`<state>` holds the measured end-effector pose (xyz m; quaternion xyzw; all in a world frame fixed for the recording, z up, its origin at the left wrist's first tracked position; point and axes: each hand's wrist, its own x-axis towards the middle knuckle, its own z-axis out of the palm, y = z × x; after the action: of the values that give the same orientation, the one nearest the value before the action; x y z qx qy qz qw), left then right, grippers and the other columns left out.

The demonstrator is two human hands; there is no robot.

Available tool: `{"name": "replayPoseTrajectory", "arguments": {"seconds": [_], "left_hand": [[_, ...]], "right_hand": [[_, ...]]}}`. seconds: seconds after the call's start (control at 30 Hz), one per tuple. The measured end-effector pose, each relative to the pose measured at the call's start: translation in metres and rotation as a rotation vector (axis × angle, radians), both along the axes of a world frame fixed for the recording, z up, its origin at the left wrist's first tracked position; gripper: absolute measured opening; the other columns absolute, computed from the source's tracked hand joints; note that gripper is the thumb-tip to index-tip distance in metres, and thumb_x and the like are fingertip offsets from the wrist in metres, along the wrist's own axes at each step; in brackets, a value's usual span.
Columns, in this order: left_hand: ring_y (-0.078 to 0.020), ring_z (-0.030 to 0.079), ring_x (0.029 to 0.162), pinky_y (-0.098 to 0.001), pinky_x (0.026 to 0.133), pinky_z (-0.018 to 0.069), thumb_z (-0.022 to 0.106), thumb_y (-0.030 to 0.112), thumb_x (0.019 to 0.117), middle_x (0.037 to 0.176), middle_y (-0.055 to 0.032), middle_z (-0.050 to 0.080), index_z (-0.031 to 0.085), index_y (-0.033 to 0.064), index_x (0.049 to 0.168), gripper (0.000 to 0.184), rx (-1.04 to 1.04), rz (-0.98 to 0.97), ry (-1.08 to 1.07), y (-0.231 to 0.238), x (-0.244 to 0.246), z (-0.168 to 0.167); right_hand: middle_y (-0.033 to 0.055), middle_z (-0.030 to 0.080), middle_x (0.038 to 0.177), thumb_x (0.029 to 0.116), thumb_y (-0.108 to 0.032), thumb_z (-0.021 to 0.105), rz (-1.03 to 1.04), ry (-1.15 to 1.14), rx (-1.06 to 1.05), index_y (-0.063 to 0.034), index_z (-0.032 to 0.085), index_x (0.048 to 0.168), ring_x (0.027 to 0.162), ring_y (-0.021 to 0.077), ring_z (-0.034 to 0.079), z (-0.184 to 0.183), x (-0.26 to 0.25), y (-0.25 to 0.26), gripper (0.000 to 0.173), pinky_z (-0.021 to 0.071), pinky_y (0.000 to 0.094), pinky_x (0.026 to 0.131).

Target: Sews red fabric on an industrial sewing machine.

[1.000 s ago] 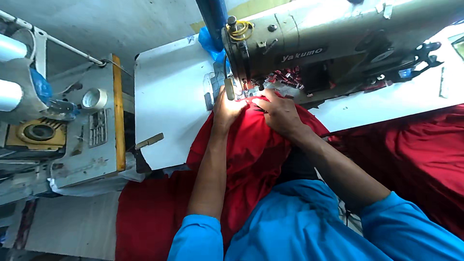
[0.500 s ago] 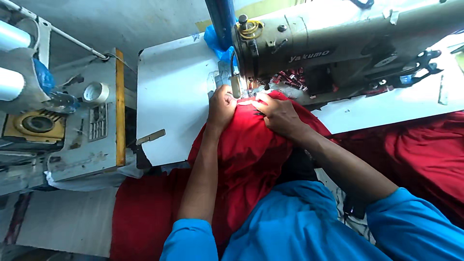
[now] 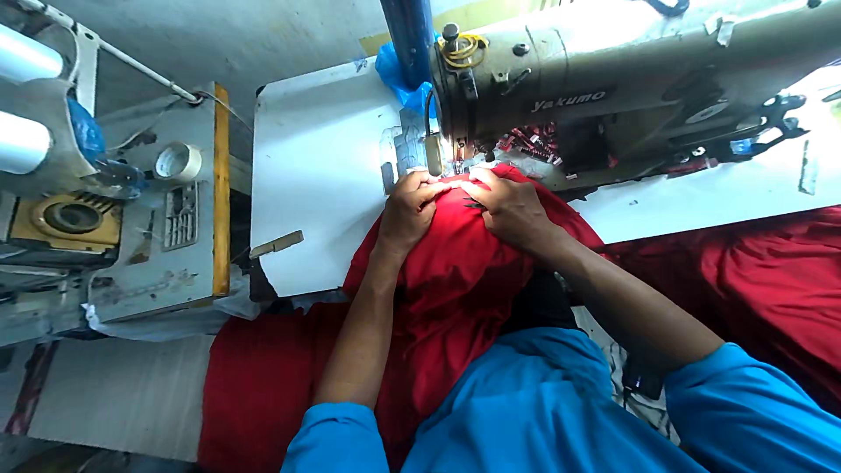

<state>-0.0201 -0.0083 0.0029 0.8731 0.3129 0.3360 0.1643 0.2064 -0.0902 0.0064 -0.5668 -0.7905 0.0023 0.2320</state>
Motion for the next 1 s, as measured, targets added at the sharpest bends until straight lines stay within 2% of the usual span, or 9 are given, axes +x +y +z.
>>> {"name": "replayPoseTrajectory", "arguments": {"seconds": [0.27,0.47,0.63,0.73,1.0], "left_hand": [[-0.0222,0.059,0.113,-0.0362,0.098,0.0491,0.057,0.013,0.1002,0.123,-0.0063,0.066,0.074,0.0316,0.127,0.037,0.11,-0.011,0.141,-0.002,0.003,0.001],[-0.0238,0.058,0.111,-0.0364,0.094,0.0493,0.055,0.014,0.1018,0.122,-0.0077,0.064,0.073,0.0322,0.128,0.036,0.148,0.015,0.237,-0.004,0.006,0.002],[-0.0244,0.059,0.113,-0.0376,0.096,0.0497,0.054,0.017,0.1034,0.124,-0.0074,0.064,0.072,0.0339,0.129,0.036,0.144,0.021,0.265,-0.003,0.006,0.003],[-0.0248,0.058,0.114,-0.0378,0.096,0.0497,0.053,0.018,0.1038,0.124,-0.0077,0.064,0.072,0.034,0.13,0.036,0.139,0.015,0.264,-0.003,0.006,0.003],[-0.024,0.058,0.113,-0.037,0.096,0.0495,0.053,0.017,0.1031,0.125,-0.007,0.064,0.072,0.033,0.129,0.036,0.126,0.023,0.266,-0.003,0.007,0.003]], "right_hand": [[0.0098,0.061,0.14,0.0923,-0.009,0.059,-0.024,-0.014,-0.02,-0.0171,0.07,0.131,0.091,0.0297,0.069,0.0,-0.001,-0.005,0.041,0.0561,0.0492,0.066],[0.0077,0.061,0.141,0.0907,-0.008,0.057,-0.028,0.019,-0.032,-0.019,0.071,0.13,0.092,0.0276,0.07,0.001,0.002,-0.002,0.043,0.0567,0.0477,0.065],[0.0004,0.064,0.137,0.0936,-0.011,0.058,-0.044,0.172,-0.076,-0.0232,0.073,0.126,0.102,0.0212,0.07,0.004,0.008,0.002,0.038,0.0586,0.0477,0.073],[-0.0002,0.065,0.137,0.0924,-0.009,0.058,-0.038,0.223,-0.089,-0.0233,0.073,0.128,0.108,0.0192,0.069,0.005,0.01,0.002,0.041,0.0589,0.0466,0.078],[0.0039,0.062,0.14,0.0911,-0.01,0.058,-0.024,0.106,-0.05,-0.0217,0.074,0.126,0.09,0.0244,0.071,0.001,0.007,0.001,0.04,0.0576,0.0482,0.065]]}}
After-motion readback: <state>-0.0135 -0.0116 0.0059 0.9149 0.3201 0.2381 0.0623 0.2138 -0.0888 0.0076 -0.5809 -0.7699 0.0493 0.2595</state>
